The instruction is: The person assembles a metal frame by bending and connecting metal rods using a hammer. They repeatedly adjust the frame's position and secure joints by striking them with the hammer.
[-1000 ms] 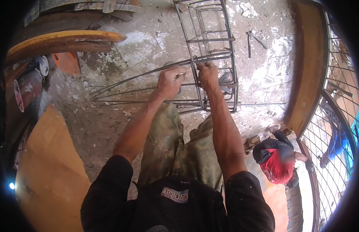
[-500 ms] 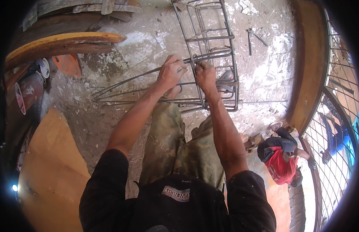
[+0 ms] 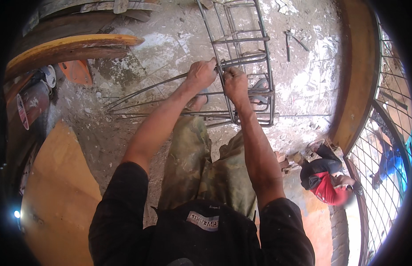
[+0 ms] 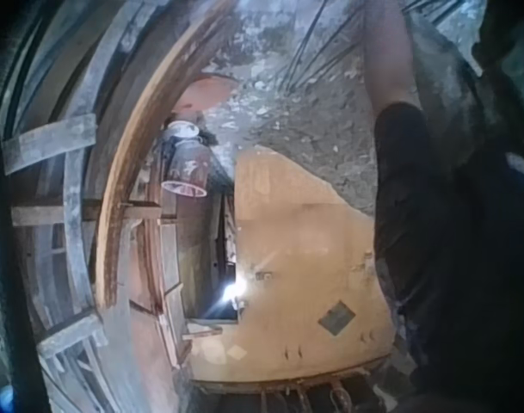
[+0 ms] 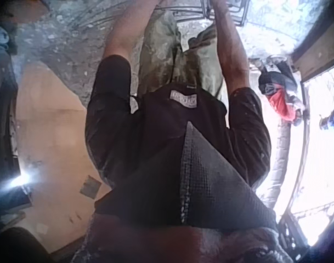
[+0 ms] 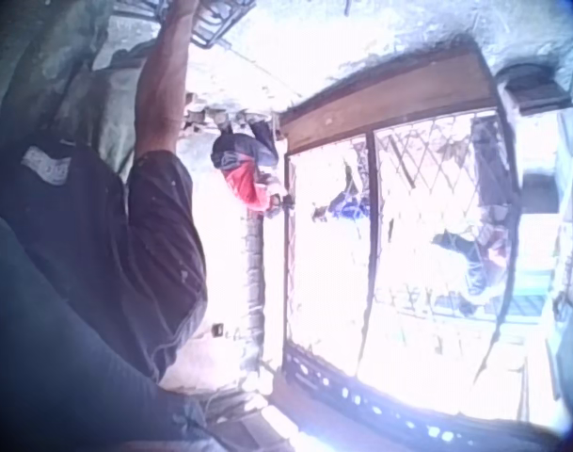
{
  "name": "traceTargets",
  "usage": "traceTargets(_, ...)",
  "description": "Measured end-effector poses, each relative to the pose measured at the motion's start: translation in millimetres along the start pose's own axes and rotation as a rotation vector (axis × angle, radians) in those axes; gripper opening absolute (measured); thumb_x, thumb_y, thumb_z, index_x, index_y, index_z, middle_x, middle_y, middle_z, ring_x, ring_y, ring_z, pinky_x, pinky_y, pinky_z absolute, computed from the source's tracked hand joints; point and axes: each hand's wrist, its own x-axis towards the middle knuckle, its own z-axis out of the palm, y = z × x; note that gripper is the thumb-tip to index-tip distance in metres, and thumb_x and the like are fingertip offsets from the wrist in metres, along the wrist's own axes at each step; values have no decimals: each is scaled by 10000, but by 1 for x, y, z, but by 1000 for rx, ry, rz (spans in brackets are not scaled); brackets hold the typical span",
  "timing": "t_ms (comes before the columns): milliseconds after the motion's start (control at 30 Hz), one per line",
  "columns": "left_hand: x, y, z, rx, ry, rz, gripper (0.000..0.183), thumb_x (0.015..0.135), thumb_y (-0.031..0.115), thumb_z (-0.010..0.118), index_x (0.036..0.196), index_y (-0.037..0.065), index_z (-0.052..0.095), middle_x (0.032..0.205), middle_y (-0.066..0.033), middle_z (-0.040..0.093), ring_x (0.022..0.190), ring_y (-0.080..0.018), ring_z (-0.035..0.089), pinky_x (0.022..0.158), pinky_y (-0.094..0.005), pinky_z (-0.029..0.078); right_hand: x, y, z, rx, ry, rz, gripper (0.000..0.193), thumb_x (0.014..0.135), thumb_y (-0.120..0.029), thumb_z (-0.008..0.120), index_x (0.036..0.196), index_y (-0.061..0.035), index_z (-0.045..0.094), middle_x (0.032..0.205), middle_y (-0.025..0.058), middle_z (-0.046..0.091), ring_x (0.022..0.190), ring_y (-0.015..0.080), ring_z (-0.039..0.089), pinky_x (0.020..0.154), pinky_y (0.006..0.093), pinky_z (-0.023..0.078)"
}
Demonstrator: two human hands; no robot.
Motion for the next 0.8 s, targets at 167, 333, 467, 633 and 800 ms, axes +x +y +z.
traceTargets(167,0,-8,10,-576,49,-137,315,741,109,592,1046,32,614,814,-193,672,812,-330,656,722,-431,504,3,8,-2,-120,13,-199,128,834,-55,542,837,24,642,826,237,636,765,400,616,690,417,482)
traceTargets(333,19,-31,-7,-926,-142,-373,494,688,107,687,1151,-2,553,849,-134,664,804,-228,628,724,-398,497,2,3,-3,-98,-46,-117,125,835,-67,550,832,22,638,828,233,637,786,405,620,696,419,484)
traceTargets(467,17,-4,-5,-879,118,-530,549,696,62,707,1184,-54,484,852,-141,666,813,-217,632,737,-373,499,3,7,-5,-38,-60,-92,143,863,-89,555,878,24,641,731,171,607,678,256,554,655,358,454)
traceTargets(633,-15,24,13,-1097,534,-329,535,754,-49,684,1208,-79,402,874,-172,681,794,-192,650,706,-260,507,4,14,-5,-85,-27,-162,181,880,-94,550,943,42,652,688,108,605,641,175,559,643,331,461)
traceTargets(800,-28,28,21,-1249,610,-201,584,763,-50,673,1281,-80,405,914,-161,688,834,-169,646,759,-262,505,1,-30,-29,218,-213,355,233,836,-81,545,980,63,659,741,138,625,621,207,597,521,322,484)
